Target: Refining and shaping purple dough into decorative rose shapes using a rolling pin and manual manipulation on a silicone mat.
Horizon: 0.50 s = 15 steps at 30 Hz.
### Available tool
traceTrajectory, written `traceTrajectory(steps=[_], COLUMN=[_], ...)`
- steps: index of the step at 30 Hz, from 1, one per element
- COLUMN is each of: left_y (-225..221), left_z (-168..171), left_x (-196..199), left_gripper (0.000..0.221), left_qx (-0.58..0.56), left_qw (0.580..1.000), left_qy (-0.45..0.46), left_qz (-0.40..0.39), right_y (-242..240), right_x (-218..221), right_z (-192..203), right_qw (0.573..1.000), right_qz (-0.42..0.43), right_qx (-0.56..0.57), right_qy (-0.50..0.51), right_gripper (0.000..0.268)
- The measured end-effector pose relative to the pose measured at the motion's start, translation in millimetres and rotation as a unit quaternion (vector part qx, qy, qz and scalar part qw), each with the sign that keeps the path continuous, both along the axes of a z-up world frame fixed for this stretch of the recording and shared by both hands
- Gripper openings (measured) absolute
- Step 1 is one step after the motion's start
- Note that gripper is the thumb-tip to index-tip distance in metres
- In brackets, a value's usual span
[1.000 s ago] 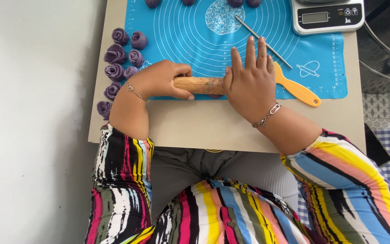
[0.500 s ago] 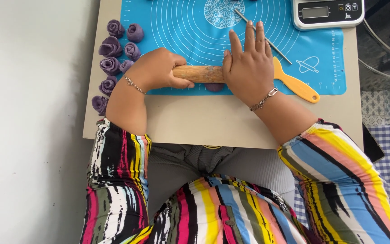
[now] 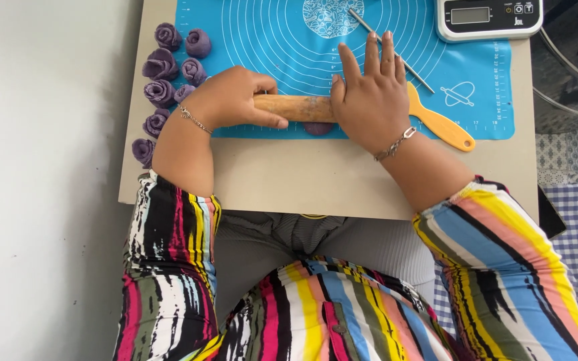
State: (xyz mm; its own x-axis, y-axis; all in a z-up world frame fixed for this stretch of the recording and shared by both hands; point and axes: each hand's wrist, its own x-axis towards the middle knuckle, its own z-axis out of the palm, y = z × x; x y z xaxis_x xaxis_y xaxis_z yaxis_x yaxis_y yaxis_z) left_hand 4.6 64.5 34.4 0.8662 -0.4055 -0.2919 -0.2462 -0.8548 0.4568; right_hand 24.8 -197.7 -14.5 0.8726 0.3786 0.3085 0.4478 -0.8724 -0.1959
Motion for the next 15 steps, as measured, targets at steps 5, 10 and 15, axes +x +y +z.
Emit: traceTrajectory(steps=[5, 10, 15], left_y=[-8, -2, 4], left_z=[21, 11, 1], left_x=[-8, -3, -1], left_gripper=[0.044, 0.042, 0.044], left_qx=[-0.06, -0.054, -0.04], left_qw=[0.994, 0.996, 0.999], left_qy=[0.063, 0.05, 0.032], left_qz=[0.063, 0.046, -0.008], right_y=[2, 2, 0], right_x=[9, -1, -25], right_z=[9, 4, -4], right_qw=[1.0, 1.0, 0.993], right_qz=[0.007, 0.005, -0.016], right_qx=[0.005, 0.004, -0.02], right_qy=[0.021, -0.005, -0.114], right_gripper=[0.055, 0.054, 0.052])
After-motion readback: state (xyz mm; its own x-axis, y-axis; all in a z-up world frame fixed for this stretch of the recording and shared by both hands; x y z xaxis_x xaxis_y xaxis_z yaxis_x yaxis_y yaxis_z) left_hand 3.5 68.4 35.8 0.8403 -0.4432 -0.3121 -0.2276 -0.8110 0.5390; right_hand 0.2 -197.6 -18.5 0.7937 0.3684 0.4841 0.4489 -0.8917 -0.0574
